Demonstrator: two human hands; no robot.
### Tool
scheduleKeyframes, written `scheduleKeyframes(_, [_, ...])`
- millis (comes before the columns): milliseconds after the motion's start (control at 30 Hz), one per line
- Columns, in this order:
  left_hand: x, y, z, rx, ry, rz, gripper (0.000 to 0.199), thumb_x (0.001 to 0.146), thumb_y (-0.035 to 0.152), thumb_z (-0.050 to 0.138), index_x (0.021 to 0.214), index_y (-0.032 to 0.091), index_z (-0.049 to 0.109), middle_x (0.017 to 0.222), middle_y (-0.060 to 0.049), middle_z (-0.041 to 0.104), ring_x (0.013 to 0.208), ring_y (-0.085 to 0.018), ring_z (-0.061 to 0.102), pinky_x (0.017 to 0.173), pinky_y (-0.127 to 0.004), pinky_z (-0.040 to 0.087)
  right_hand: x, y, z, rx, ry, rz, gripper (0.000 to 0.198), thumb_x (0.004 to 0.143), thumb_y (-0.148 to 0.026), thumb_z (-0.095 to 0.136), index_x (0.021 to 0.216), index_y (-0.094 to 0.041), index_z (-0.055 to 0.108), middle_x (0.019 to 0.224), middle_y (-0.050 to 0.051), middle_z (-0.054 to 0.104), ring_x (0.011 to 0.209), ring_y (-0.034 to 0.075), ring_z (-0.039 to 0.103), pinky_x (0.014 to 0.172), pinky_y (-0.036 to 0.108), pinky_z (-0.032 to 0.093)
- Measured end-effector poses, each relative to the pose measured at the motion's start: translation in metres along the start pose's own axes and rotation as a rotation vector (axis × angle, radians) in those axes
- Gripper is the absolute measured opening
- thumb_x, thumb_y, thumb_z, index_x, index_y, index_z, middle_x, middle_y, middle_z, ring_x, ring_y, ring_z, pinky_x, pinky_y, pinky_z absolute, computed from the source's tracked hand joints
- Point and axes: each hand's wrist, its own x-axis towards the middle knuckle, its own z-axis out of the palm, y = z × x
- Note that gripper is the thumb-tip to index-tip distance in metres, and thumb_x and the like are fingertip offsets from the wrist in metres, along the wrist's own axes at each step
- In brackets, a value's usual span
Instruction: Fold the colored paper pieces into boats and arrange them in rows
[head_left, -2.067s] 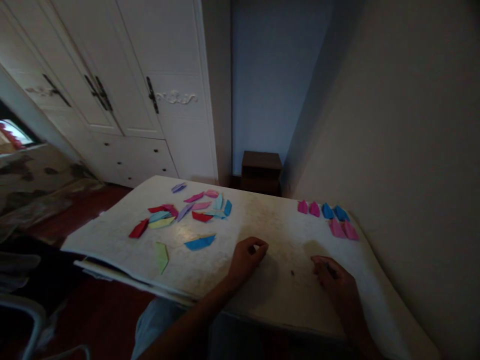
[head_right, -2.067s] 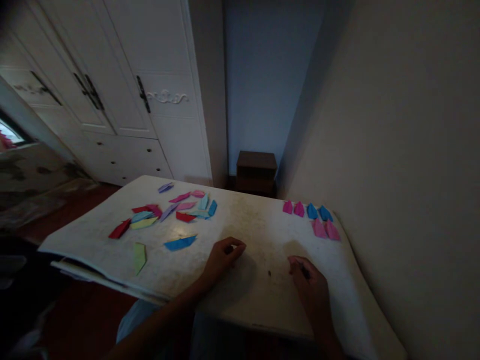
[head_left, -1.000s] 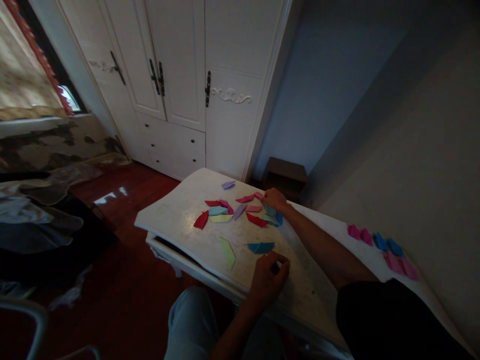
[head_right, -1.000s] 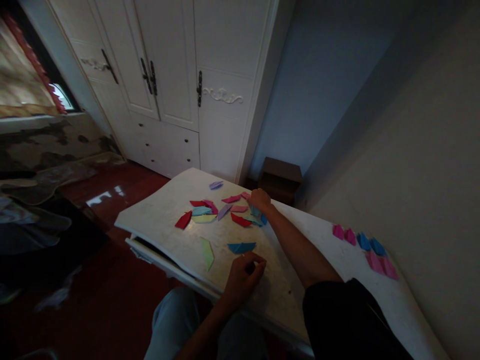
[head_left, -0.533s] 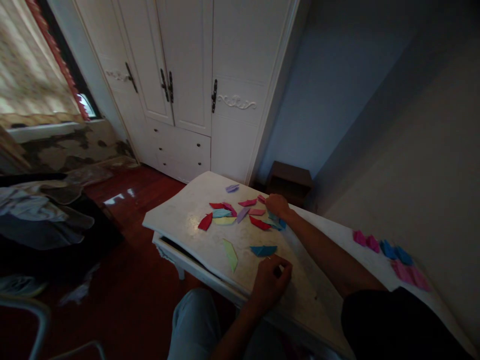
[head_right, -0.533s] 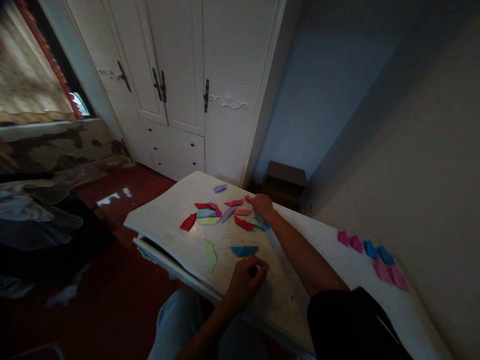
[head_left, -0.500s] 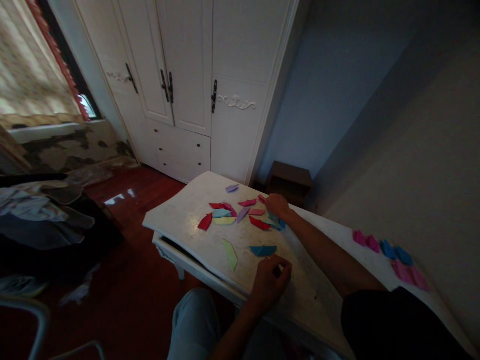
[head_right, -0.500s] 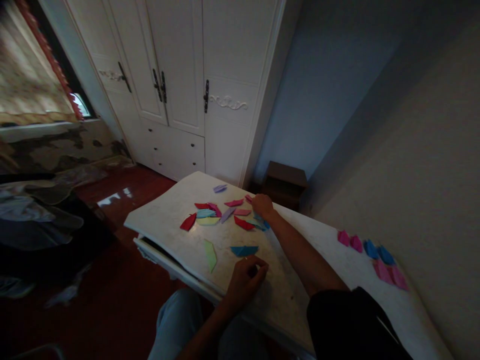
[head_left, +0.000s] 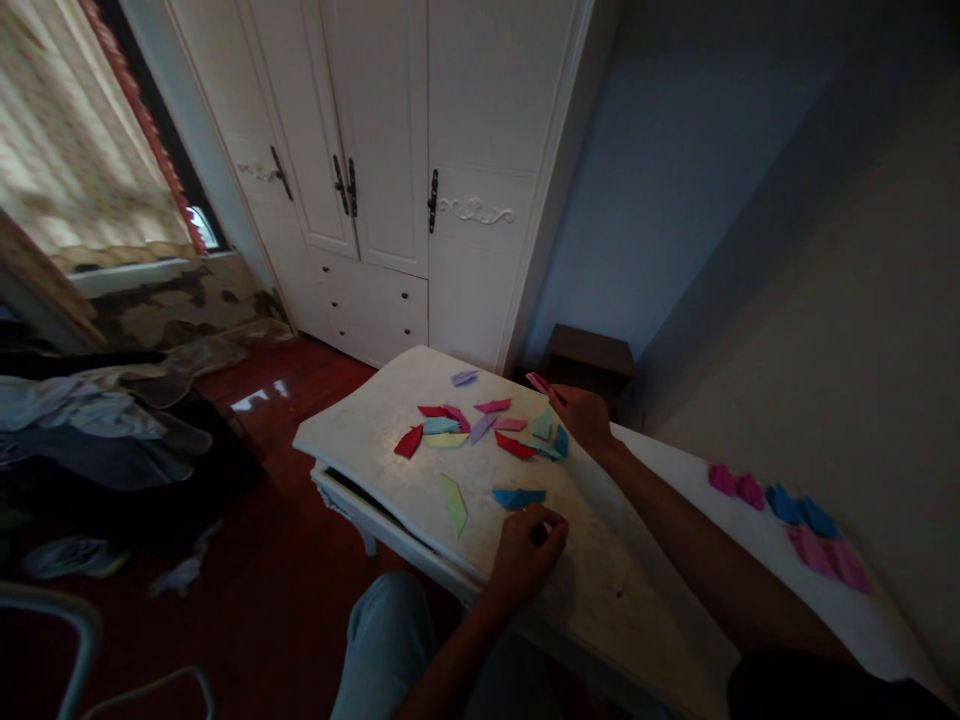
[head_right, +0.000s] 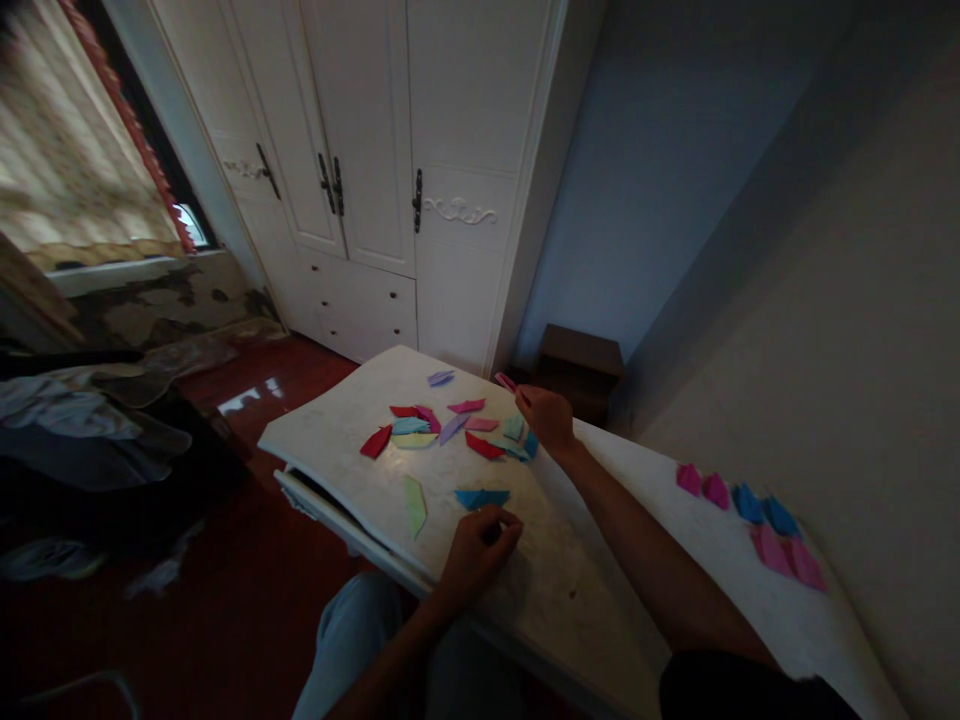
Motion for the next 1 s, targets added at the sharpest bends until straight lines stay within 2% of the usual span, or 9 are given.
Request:
scheduleKeyframes(100, [0.003,-0.001,0.001,-0.192,0.037,-0.115,0.029,0.082,0.043,0.058,0.081,0.015,0.066,0.069,-0.002,0.062,0.048,-0.01,0.05,0.046,-0.022,0.038,-0.032,0.0,-0.01,0.255,0.112,-0.094,0.033,0.097,-0.035,0.043,0.107,-0.021,0.071,0.096,0.006,0.075,0.077,0.019,0.069,0.067,0.025,0.046])
scheduleKeyframes(233, [0.007,-0.003,0.0,-0.458,0.137,-0.201,0.046,0.08,0.058,0.057,0.095,0.015,0.062,0.081,-0.004,0.065,0.042,-0.007,0.049,0.039,-0.021,0.034,-0.074,-0.003,-0.022,0.403,0.11,-0.231,0.036,0.098,-0.039,0.042,0.112,-0.02,0.07,0.09,0.006,0.076,0.065,0.016,0.069,0.061,0.024,0.048])
scheduleKeyframes(333, [0.01,-0.002,-0.003,-0.638,0.164,-0.237,0.058,0.076,0.067,0.056,0.098,0.014,0.062,0.08,-0.004,0.066,0.042,-0.008,0.052,0.038,-0.02,0.034,-0.096,-0.003,-0.029,0.362,0.121,-0.367,0.034,0.099,-0.034,0.041,0.109,-0.019,0.07,0.085,0.007,0.076,0.065,0.014,0.069,0.059,0.022,0.048])
scheduleKeyframes(433, [0.012,0.0,-0.005,-0.74,0.195,-0.259,0.059,0.072,0.07,0.059,0.086,0.013,0.062,0.065,-0.002,0.064,0.04,-0.008,0.049,0.038,-0.02,0.033,-0.109,-0.003,-0.034,0.304,0.168,-0.543,0.029,0.099,-0.026,0.042,0.108,-0.019,0.069,0.094,0.008,0.076,0.07,0.013,0.069,0.058,0.021,0.046])
scheduleKeyframes(533, [0.011,0.003,-0.006,-0.718,0.216,-0.279,0.049,0.068,0.063,0.068,0.072,0.014,0.06,0.045,0.004,0.053,0.037,-0.007,0.043,0.039,-0.019,0.03,-0.117,-0.002,-0.038,0.226,0.221,-0.66,0.027,0.098,-0.021,0.042,0.111,-0.019,0.066,0.104,0.008,0.074,0.06,0.011,0.065,0.051,0.022,0.041])
scheduleKeyframes(633, [0.01,0.005,-0.006,-0.67,0.219,-0.294,0.043,0.067,0.056,0.072,0.066,0.014,0.06,0.043,0.005,0.05,0.038,-0.006,0.042,0.04,-0.018,0.029,-0.123,0.0,-0.037,0.181,0.265,-0.715,0.026,0.098,-0.018,0.043,0.113,-0.018,0.065,0.108,0.009,0.073,0.054,0.01,0.061,0.048,0.023,0.038])
scheduleKeyframes(800, [0.008,0.007,-0.005,-0.651,0.236,-0.301,0.042,0.068,0.055,0.07,0.064,0.014,0.061,0.049,0.004,0.054,0.041,-0.007,0.045,0.04,-0.019,0.033,-0.132,0.003,-0.032,0.235,0.193,-0.7,0.027,0.096,-0.018,0.045,0.113,-0.02,0.066,0.112,0.009,0.072,0.059,0.01,0.061,0.051,0.022,0.038])
scheduleKeyframes(900, [0.007,0.009,-0.006,-0.571,0.188,-0.305,0.039,0.071,0.052,0.069,0.067,0.014,0.062,0.041,0.005,0.05,0.035,-0.007,0.043,0.037,-0.018,0.031,-0.138,0.0,-0.033,0.318,0.018,-0.587,0.028,0.097,-0.024,0.044,0.113,-0.023,0.067,0.113,0.008,0.071,0.066,0.012,0.065,0.054,0.022,0.041])
scheduleKeyframes(1000, [0.008,0.011,-0.006,-0.545,0.158,-0.308,0.043,0.074,0.055,0.064,0.078,0.012,0.065,0.056,-0.001,0.064,0.038,-0.009,0.052,0.036,-0.018,0.035,-0.144,-0.007,-0.034,0.417,-0.121,-0.44,0.029,0.097,-0.029,0.043,0.111,-0.024,0.068,0.108,0.007,0.073,0.075,0.015,0.068,0.063,0.023,0.047])
